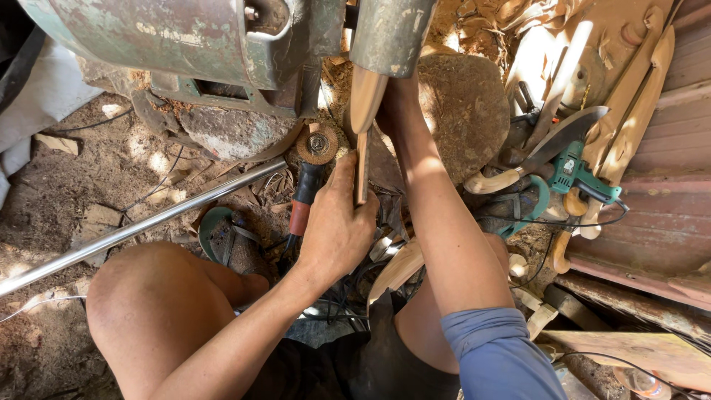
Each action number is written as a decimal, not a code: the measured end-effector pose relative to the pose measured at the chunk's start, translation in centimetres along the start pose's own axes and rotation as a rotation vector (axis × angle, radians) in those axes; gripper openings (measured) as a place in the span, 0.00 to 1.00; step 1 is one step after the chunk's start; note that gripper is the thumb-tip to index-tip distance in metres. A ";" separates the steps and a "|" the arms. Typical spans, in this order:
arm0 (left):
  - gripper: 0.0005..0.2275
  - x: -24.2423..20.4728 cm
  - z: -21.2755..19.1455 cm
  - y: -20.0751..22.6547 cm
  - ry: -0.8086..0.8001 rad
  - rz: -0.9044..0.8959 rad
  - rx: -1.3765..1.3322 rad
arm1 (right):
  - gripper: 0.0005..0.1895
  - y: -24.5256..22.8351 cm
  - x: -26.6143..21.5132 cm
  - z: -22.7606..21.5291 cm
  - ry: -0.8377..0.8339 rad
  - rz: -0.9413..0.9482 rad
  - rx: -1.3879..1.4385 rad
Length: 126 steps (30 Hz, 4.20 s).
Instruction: The person shapes a curved wooden piece using a belt sander and an angle grinder. They repeatedly smooth the edges and surfaces, then use a clamp to secure the piece for further grinding.
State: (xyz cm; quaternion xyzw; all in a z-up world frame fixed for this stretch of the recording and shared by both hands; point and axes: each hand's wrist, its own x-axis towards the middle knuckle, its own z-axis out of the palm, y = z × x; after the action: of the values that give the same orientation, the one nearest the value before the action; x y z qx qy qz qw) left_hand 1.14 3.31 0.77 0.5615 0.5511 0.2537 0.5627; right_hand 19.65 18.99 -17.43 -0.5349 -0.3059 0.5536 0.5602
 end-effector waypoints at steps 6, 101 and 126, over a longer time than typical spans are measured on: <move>0.25 -0.9 -0.2 0.2 -0.037 -0.023 0.058 | 0.34 -0.1 -1.2 0.6 -0.003 -0.058 -0.043; 0.29 -10.6 -0.3 -1.9 -0.097 -0.035 0.082 | 0.34 -3.7 -13.4 3.1 -0.135 -0.146 -0.161; 0.24 -2.4 0.4 -1.1 0.013 0.127 0.137 | 0.11 -1.4 -3.0 1.1 -0.089 -0.131 0.096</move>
State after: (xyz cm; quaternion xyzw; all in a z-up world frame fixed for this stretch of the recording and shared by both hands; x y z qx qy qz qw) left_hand 0.48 0.76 0.49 0.6307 0.5342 0.2541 0.5023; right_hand 18.42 16.71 -15.09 -0.4614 -0.3378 0.5530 0.6060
